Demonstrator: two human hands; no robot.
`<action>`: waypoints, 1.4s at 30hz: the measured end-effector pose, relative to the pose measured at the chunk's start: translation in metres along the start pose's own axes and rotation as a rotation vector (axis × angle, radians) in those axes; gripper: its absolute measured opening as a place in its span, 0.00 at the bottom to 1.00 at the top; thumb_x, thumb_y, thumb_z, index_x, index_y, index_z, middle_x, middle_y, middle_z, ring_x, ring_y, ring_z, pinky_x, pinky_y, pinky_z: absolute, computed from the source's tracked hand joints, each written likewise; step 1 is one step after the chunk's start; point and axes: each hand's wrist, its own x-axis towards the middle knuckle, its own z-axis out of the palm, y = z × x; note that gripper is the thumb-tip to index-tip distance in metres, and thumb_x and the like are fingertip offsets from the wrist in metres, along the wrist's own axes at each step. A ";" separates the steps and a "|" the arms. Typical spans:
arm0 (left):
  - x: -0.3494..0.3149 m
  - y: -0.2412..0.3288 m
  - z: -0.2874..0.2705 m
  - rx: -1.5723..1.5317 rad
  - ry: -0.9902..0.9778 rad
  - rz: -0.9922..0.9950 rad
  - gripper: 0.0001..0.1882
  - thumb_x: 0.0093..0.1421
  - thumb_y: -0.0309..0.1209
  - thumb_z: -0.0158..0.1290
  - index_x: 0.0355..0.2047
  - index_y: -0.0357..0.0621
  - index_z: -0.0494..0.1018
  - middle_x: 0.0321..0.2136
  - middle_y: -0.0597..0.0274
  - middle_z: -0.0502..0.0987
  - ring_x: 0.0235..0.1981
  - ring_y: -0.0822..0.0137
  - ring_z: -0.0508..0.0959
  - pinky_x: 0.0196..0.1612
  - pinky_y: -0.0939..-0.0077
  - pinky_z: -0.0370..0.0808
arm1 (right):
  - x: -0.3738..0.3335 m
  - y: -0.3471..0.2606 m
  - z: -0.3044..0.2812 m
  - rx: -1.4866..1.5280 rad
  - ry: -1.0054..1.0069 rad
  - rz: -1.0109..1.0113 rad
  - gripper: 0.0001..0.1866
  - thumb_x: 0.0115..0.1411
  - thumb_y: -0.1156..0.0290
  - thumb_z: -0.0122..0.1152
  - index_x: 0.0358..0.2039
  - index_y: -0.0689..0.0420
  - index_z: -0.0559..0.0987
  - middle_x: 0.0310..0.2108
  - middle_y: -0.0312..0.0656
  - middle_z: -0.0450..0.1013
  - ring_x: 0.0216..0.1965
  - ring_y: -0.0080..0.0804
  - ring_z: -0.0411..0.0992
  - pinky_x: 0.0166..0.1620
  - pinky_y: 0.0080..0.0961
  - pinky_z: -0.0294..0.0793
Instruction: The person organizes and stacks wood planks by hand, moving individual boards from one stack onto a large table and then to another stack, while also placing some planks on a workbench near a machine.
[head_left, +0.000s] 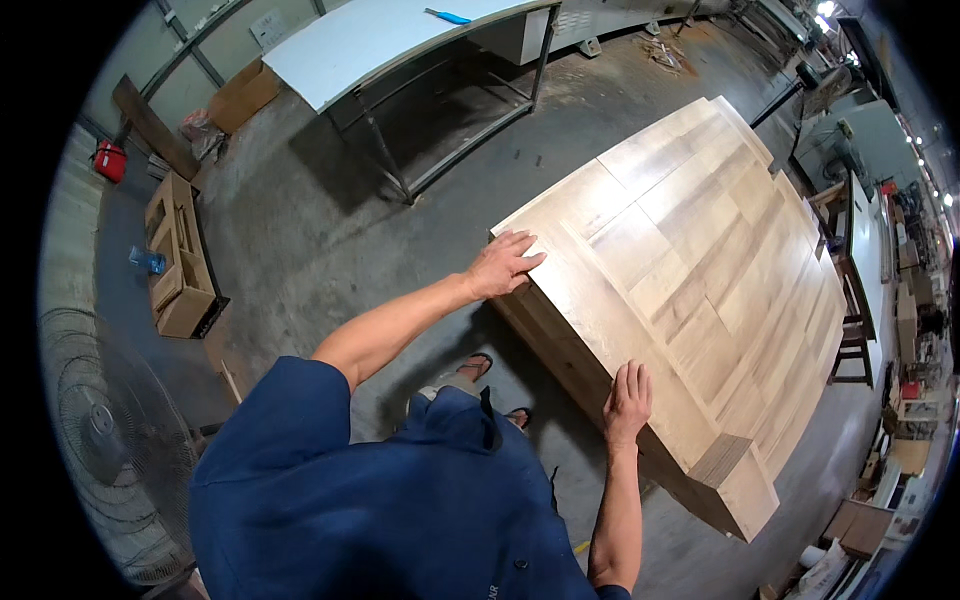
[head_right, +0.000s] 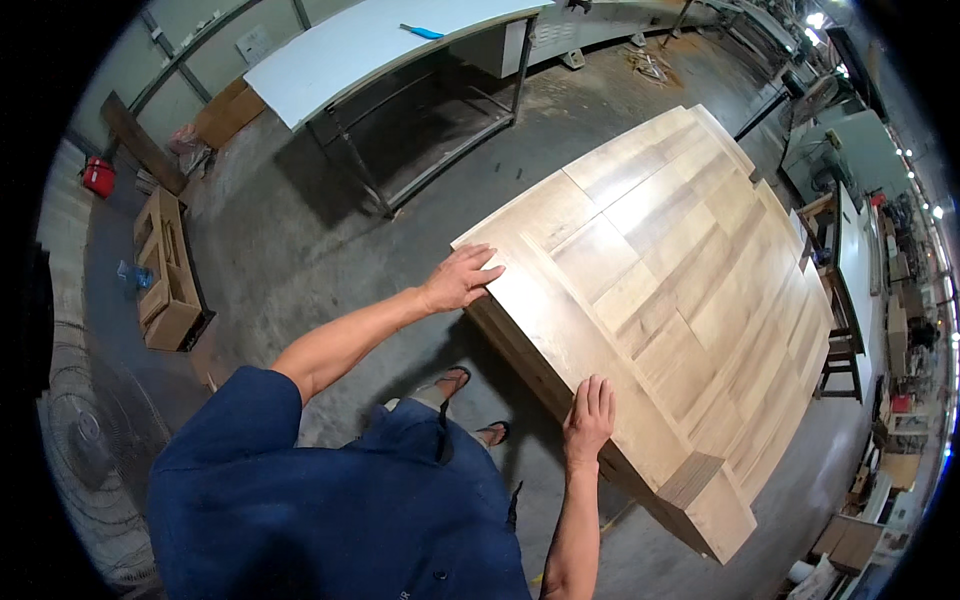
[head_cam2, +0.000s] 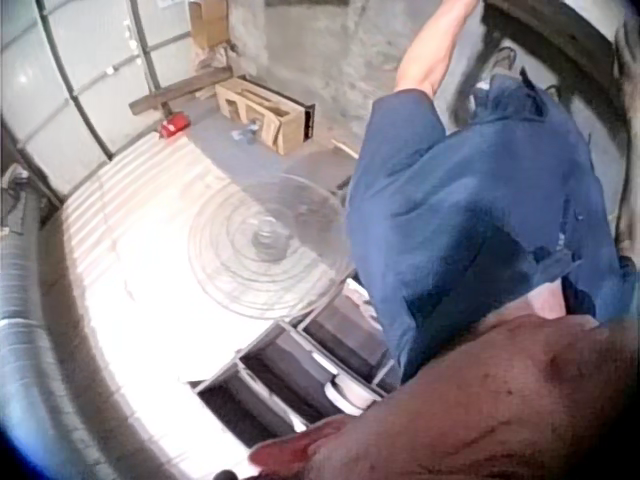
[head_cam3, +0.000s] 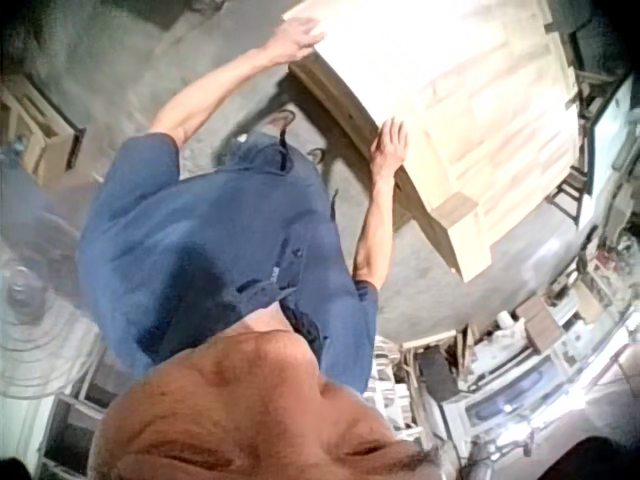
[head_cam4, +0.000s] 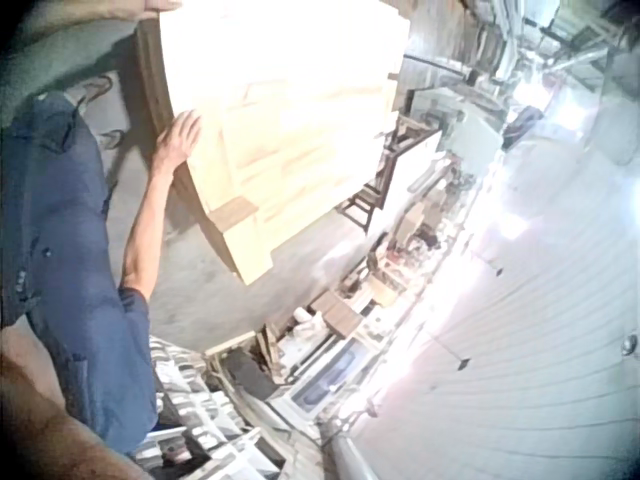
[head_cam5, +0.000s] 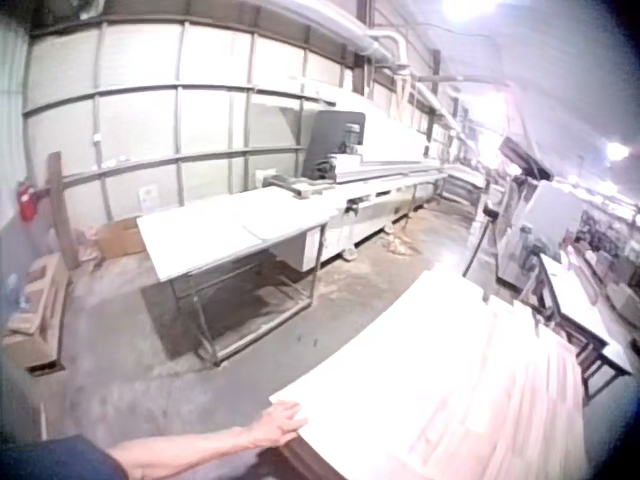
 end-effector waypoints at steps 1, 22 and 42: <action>-0.001 0.000 -0.002 -0.002 0.005 -0.009 0.29 0.49 0.33 0.59 0.54 0.53 0.67 0.56 0.49 0.64 0.60 0.50 0.60 0.63 0.57 0.55 | 0.001 -0.002 -0.001 0.000 -0.010 0.018 0.16 0.55 0.75 0.53 0.46 0.61 0.73 0.52 0.47 0.68 0.56 0.48 0.64 0.58 0.41 0.60; -0.023 -0.017 0.016 -0.331 0.331 -0.443 0.30 0.51 0.36 0.58 0.54 0.44 0.67 0.58 0.43 0.59 0.58 0.45 0.61 0.59 0.61 0.59 | 0.005 -0.006 -0.003 -0.017 -0.086 0.059 0.21 0.55 0.75 0.58 0.51 0.57 0.72 0.54 0.46 0.67 0.57 0.45 0.63 0.58 0.40 0.61; -0.043 -0.021 0.016 -0.160 0.370 -0.328 0.29 0.55 0.33 0.57 0.57 0.46 0.64 0.57 0.45 0.62 0.59 0.51 0.61 0.60 0.64 0.58 | -0.048 -0.033 -0.033 0.038 0.056 0.289 0.23 0.53 0.73 0.58 0.50 0.61 0.70 0.52 0.51 0.66 0.55 0.49 0.63 0.59 0.41 0.59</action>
